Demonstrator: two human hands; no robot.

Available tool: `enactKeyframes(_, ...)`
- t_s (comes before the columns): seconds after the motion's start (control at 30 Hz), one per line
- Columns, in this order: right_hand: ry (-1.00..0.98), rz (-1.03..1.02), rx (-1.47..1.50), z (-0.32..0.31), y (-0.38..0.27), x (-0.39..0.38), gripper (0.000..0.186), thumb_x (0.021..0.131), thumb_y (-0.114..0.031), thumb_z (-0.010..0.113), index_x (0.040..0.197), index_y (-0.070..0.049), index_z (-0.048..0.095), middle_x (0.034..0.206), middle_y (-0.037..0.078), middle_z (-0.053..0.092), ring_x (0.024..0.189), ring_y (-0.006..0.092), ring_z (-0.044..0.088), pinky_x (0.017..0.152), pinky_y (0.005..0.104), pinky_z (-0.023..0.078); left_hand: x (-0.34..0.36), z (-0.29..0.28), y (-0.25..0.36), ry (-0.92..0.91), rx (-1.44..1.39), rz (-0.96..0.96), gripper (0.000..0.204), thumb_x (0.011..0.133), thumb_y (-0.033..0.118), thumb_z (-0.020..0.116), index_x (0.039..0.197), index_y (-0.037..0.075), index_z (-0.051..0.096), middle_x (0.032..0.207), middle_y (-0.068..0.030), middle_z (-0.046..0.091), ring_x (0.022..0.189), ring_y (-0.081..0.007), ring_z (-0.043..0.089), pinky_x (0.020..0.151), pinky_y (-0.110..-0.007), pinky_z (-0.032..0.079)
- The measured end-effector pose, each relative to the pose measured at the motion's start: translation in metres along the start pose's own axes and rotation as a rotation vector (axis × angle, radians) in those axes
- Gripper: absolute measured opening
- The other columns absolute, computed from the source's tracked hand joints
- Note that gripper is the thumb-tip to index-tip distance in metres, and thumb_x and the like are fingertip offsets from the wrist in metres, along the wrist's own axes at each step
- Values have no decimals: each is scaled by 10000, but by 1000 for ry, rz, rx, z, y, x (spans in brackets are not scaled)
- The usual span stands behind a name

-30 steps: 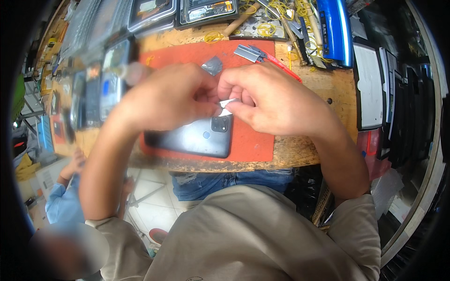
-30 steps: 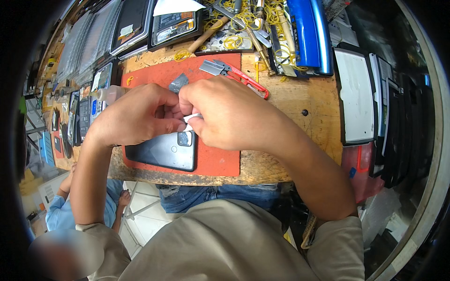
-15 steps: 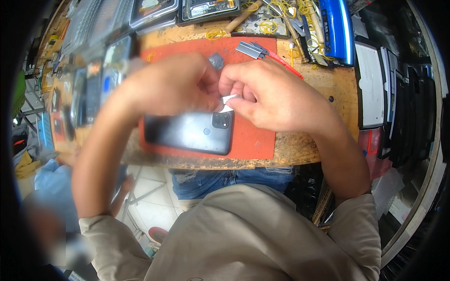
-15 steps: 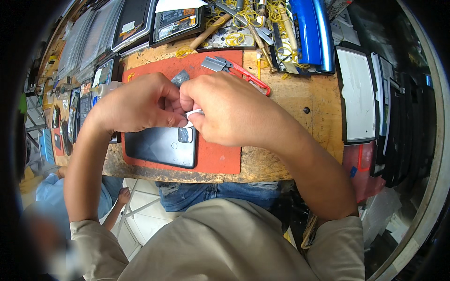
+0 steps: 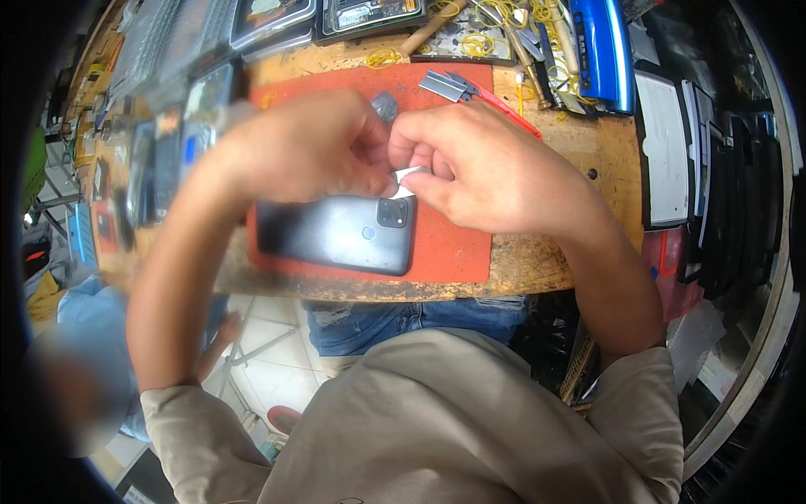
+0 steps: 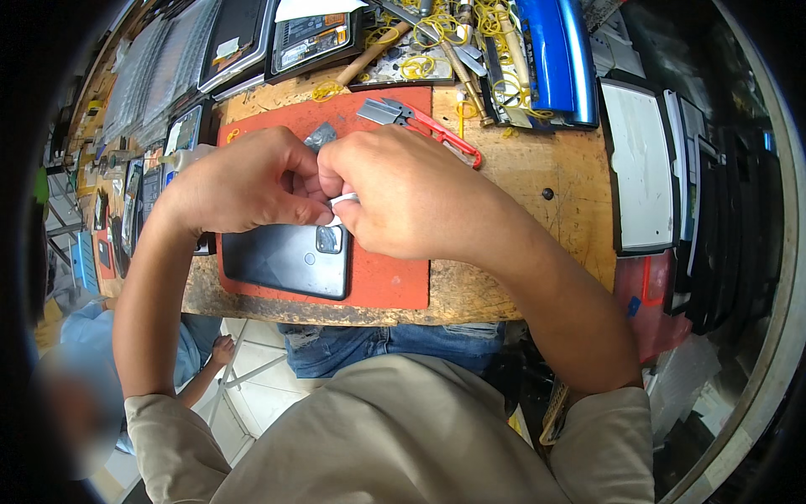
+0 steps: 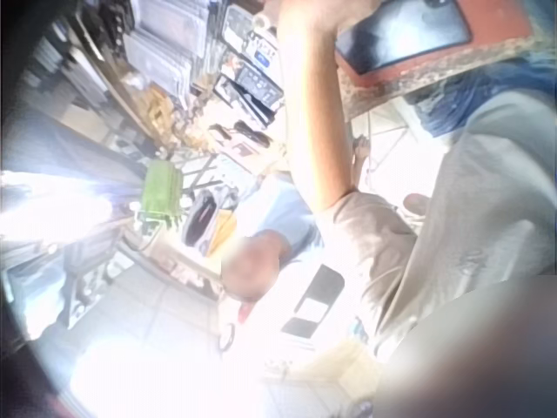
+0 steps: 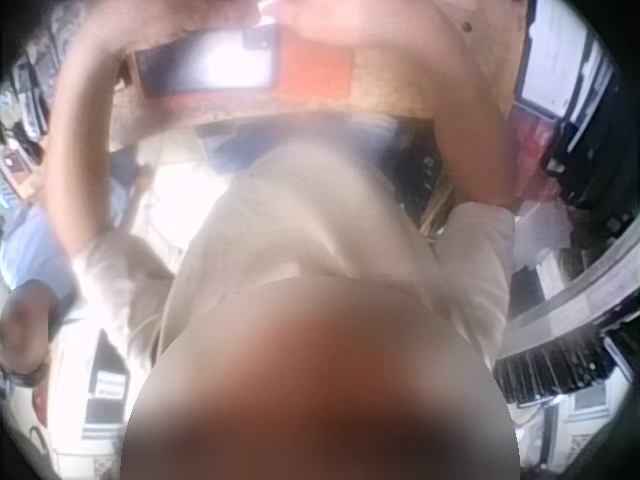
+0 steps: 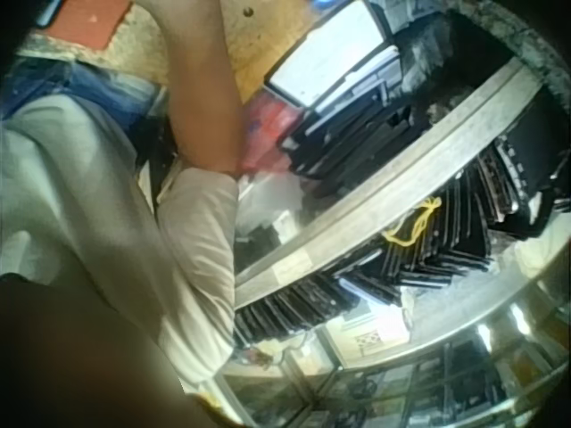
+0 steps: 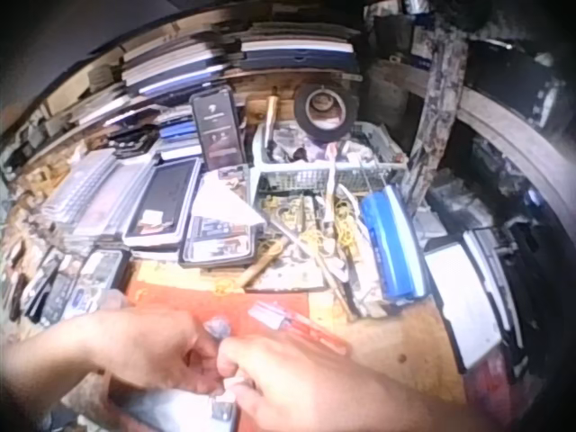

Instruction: The person applies adhesive to a smartphone's camera module area and uses a metal tool to press and adjust the module. The person then sets the phone aside and briefly handles other phones and tools on the workbench.

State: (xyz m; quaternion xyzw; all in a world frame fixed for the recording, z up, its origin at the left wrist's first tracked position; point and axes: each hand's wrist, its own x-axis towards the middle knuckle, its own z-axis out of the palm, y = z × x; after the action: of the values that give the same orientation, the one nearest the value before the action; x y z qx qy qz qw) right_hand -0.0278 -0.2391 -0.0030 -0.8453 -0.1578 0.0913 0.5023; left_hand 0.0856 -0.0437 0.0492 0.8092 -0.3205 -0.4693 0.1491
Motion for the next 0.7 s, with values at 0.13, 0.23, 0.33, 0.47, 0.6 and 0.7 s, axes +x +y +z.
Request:
enactKeyframes(0.13, 0, 25, 22, -1, -2, 0, 144, 863, -44, 735, 992, 17, 722, 925, 228, 754, 936, 432, 746, 814, 521, 573, -1, 0, -1, 7, 5, 26, 193, 924, 98, 888, 1016, -47, 801, 796, -17, 736, 783, -73, 663, 735, -288, 564)
enactKeyframes(0.23, 4, 14, 72, -1, -4, 1, 143, 863, -40, 734, 995, 15, 722, 915, 216, 759, 919, 410, 754, 798, 507, 575, -8, 2, -4, 31, 25, 48, 176, 940, 82, 872, 1011, -53, 783, 819, -15, 736, 828, -53, 649, 758, -277, 558)
enactKeyframes(0.33, -23, 23, 156, -3, -4, 1, 134, 866, -24, 722, 996, 12, 724, 878, 194, 760, 874, 372, 764, 769, 480, 579, -18, 16, -8, 146, -105, 148, 173, 944, 82, 843, 1056, -34, 780, 870, -119, 768, 826, -167, 714, 774, -347, 576)
enactKeyframes(0.47, -90, -26, 196, -6, -3, 0, 162, 941, 11, 718, 1102, -6, 712, 872, 64, 719, 757, 126, 671, 667, 304, 548, -35, 40, -14, 409, -66, 292, 167, 923, 50, 833, 1054, -26, 762, 914, -154, 775, 827, -246, 745, 770, -391, 581)
enactKeyframes(0.6, 12, -90, 165, 0, -2, 3, 124, 966, 17, 709, 1087, -11, 706, 848, 34, 689, 736, 103, 638, 659, 283, 531, -36, 52, -20, 524, -126, 342, 128, 1003, 52, 790, 1062, -27, 708, 893, -43, 673, 871, -108, 619, 791, -293, 519)
enactKeyframes(0.7, 36, -61, 213, -1, -4, 3, 92, 994, 13, 703, 1080, -17, 702, 838, 12, 668, 736, 80, 615, 659, 258, 519, -36, 59, -21, 536, -240, 272, 122, 1037, 68, 763, 1071, -26, 693, 929, -36, 688, 882, -101, 620, 807, -276, 518)
